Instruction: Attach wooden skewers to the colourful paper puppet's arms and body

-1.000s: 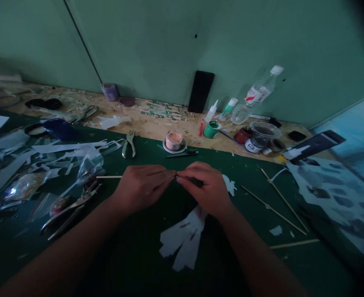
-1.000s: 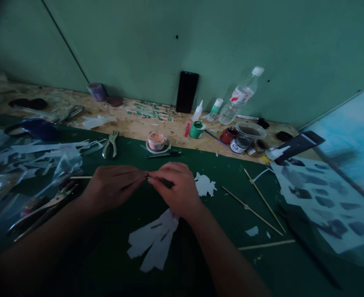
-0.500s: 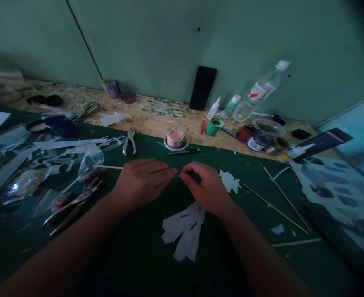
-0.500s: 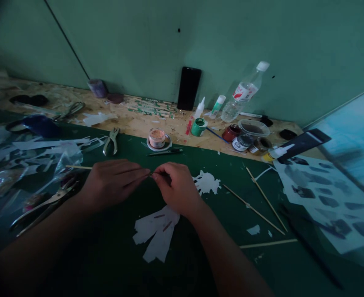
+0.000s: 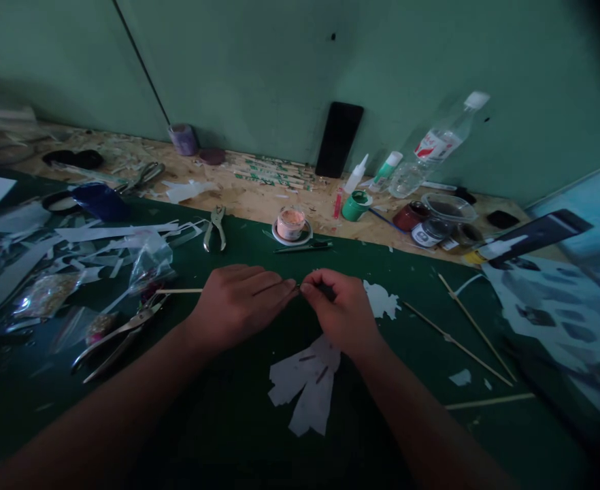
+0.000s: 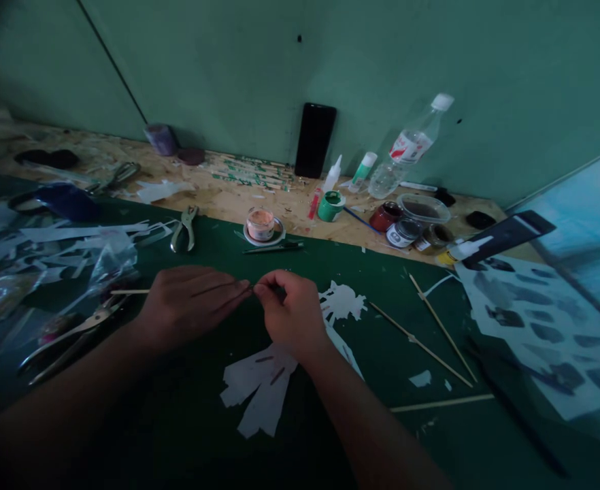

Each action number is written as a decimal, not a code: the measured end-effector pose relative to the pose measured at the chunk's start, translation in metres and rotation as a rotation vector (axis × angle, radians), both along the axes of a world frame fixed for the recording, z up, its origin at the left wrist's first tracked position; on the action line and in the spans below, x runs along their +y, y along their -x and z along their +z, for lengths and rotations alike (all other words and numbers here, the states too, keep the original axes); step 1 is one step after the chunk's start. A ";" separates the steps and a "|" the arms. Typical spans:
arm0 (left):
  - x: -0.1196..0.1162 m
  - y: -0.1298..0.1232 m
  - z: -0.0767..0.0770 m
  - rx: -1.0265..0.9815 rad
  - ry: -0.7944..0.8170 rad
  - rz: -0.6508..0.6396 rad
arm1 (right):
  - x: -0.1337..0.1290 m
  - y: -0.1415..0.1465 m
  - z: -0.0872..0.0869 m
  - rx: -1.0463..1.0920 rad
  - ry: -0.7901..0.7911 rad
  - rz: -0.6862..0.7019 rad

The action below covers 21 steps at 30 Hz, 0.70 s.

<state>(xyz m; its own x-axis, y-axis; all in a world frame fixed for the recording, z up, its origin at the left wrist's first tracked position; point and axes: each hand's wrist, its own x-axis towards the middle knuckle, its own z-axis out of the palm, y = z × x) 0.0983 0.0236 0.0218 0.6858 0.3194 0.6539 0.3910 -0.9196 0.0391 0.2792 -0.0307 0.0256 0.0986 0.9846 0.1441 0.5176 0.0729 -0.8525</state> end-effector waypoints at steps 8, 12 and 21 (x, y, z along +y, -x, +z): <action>0.004 0.001 -0.002 -0.023 0.022 -0.040 | 0.000 0.002 0.000 0.084 0.027 -0.020; 0.008 0.002 -0.005 -0.026 0.083 -0.018 | 0.002 -0.002 -0.001 0.037 -0.025 0.004; 0.015 0.007 0.000 0.108 0.315 -0.051 | 0.011 -0.021 -0.003 -0.185 -0.101 0.288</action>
